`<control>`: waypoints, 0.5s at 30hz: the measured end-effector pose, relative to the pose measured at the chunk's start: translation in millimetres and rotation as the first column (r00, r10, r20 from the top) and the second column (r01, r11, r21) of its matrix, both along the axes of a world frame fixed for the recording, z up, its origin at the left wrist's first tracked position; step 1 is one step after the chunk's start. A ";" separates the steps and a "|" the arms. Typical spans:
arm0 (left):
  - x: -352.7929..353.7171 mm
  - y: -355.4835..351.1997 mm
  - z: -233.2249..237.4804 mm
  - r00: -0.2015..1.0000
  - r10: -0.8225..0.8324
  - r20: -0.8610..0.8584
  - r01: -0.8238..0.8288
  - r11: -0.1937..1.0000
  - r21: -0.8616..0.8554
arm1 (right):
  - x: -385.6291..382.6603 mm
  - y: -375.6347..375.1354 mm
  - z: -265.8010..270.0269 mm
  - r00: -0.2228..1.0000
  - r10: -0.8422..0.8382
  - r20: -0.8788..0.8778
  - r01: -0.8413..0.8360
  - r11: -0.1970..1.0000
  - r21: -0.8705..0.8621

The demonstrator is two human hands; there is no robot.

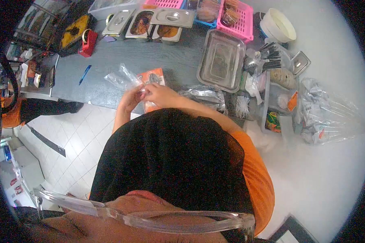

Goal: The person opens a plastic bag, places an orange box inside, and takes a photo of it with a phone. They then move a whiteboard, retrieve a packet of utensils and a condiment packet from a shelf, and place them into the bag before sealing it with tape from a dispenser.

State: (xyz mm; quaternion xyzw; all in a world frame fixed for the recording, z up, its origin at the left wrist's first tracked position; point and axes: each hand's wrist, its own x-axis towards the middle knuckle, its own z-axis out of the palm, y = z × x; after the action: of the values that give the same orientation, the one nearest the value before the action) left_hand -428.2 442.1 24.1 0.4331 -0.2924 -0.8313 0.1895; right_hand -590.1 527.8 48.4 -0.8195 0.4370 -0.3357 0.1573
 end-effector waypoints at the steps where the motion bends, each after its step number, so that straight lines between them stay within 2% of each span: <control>1: 1.5 -1.5 -3.4 1.000 -0.013 -0.002 0.013 1.000 0.012 | -0.9 -0.3 -2.4 1.000 0.000 -0.001 0.000 1.000 0.001; 3: 3.6 -1.2 -6.5 1.000 -0.026 -0.005 0.026 0.999 0.024 | -4.1 -2.4 -10.2 0.994 0.040 0.106 -0.046 0.998 0.053; 4: 5.8 0.8 -8.2 1.000 -0.007 -0.030 0.008 1.000 0.018 | -5.4 -2.9 -16.0 0.993 0.042 0.106 -0.048 0.997 0.054; 6: 10.5 5.0 -15.2 0.999 0.015 -0.052 -0.014 1.000 0.014 | -6.4 -3.2 -22.3 0.855 -0.132 0.502 -0.046 0.944 0.326; 7: 12.6 7.9 -21.4 0.995 0.030 -0.093 -0.029 1.000 0.009 | -7.4 -2.8 -23.3 0.854 -0.131 0.503 -0.049 0.943 0.328; 8: 13.6 10.8 -22.0 0.990 0.044 -0.134 -0.043 0.999 0.006 | -8.1 -2.7 -17.5 0.719 -0.292 0.631 -0.138 0.829 0.541; 9: 14.0 13.8 -22.6 0.990 0.044 -0.132 -0.044 0.999 0.007 | -8.6 -3.1 -14.6 0.561 -0.474 0.678 -0.270 0.670 0.692; 13: 12.7 19.5 -28.5 0.973 0.089 -0.211 -0.098 0.995 -0.030 | -11.2 -10.1 -25.7 0.528 -0.498 0.688 -0.354 0.607 0.712; 15: 11.6 19.9 -25.8 0.968 0.104 -0.228 -0.114 0.993 -0.032 | -13.6 -14.2 -24.6 0.574 -0.488 0.658 -0.367 0.564 0.739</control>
State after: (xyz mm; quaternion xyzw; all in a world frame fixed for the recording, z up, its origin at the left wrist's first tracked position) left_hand -416.6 462.0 -1.7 0.3469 -0.2633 -0.8567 0.2765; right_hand -603.6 513.5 23.9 -0.3739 0.4467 -0.4337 0.6875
